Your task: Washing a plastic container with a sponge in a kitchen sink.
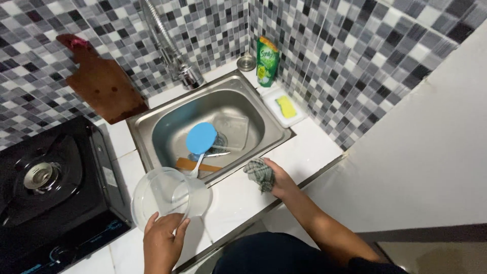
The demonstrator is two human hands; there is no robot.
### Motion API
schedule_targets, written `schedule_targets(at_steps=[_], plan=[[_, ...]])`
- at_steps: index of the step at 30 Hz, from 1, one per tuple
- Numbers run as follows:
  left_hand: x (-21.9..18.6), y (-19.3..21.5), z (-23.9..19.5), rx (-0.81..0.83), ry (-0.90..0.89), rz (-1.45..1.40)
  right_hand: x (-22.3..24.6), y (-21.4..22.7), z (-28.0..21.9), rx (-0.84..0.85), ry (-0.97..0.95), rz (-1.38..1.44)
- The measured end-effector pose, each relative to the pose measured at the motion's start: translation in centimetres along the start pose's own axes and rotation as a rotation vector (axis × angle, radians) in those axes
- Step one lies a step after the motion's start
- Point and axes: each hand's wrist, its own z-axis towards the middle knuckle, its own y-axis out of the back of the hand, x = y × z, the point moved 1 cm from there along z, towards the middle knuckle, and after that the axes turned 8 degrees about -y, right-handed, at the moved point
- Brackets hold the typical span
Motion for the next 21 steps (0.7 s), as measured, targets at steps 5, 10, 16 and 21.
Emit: schedule_targets(at_steps=[5, 10, 16, 21], plan=[[4.4, 0.9, -1.2, 0.03, -0.007, 0.009, -2.3, -2.0, 3.7, -0.237, 0.018, -0.053], [6.3, 2.3, -1.1, 0.174, 0.056, 0.026, -4.2, -0.8, 8.1, -0.151, 0.026, -0.074], [9.6, 1.9, -1.0, 0.249, 0.008, 0.064, -4.4, -2.7, 13.1, -0.124, 0.025, -0.009], [11.8, 1.5, -0.2, 0.356, -0.052, 0.009, -4.3, -5.0, 16.3, -0.02, 0.077, 0.165]])
